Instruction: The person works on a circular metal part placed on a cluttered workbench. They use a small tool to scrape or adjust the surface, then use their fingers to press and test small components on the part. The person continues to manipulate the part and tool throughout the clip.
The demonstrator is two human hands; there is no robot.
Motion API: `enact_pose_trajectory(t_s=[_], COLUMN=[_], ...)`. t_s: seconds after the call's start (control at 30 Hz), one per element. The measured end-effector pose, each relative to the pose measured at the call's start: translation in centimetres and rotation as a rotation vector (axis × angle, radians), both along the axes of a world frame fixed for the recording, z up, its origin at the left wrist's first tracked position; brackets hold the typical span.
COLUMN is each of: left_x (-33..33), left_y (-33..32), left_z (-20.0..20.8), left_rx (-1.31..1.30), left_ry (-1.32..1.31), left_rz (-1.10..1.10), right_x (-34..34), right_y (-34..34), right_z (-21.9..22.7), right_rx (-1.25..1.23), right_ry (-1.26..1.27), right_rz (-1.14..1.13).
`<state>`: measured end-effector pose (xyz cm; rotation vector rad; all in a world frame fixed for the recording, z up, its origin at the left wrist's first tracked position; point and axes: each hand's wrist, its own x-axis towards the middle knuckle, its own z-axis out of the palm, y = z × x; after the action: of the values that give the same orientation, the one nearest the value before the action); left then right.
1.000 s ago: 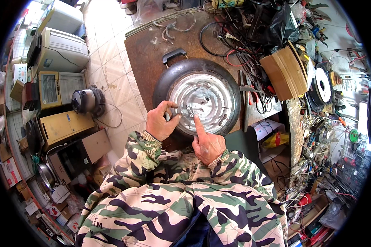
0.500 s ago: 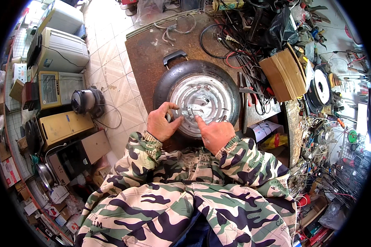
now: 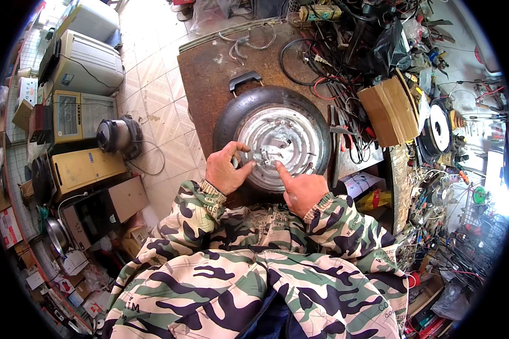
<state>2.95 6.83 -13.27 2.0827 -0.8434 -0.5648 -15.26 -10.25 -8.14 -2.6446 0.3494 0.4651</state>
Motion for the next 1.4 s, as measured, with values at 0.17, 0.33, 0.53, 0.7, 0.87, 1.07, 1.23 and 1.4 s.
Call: enact_pose_trajectory(t_s=[0.17, 0.33, 0.53, 0.7, 0.87, 1.07, 1.23, 1.4], left_x=[-0.1, 0.1, 0.1, 0.1, 0.1, 0.1, 0.0, 0.0], left_y=[-0.2, -0.1, -0.3, 0.0, -0.1, -0.2, -0.2, -0.2], left_z=[0.3, 0.2, 0.3, 0.3, 0.0, 0.2, 0.2, 0.2], left_rx=[0.03, 0.018, 0.049, -0.001, -0.001, -0.012, 0.003, -0.002], left_ry=[0.03, 0.023, 0.043, 0.02, 0.011, 0.023, 0.016, 0.033], left_rz=[0.013, 0.016, 0.02, 0.019, 0.006, 0.015, 0.009, 0.019], right_x=[-1.1, -1.1, -1.7, -1.7, -1.3, -2.2, -3.5, -3.9], right_y=[0.2, 0.7, 0.2, 2.2, 3.0, 4.3, 5.5, 5.6], right_z=[-0.2, 0.3, 1.3, -0.6, -2.5, -3.0, -4.5, -4.0], right_rx=[0.075, 0.043, 0.562, 0.386, 0.469, 0.145, -0.145, -0.177], right_ry=[-0.012, 0.035, -0.185, -0.164, -0.149, -0.181, -0.205, -0.223], right_rz=[-0.079, -0.081, -0.494, -0.488, -0.514, -0.317, -0.179, -0.169])
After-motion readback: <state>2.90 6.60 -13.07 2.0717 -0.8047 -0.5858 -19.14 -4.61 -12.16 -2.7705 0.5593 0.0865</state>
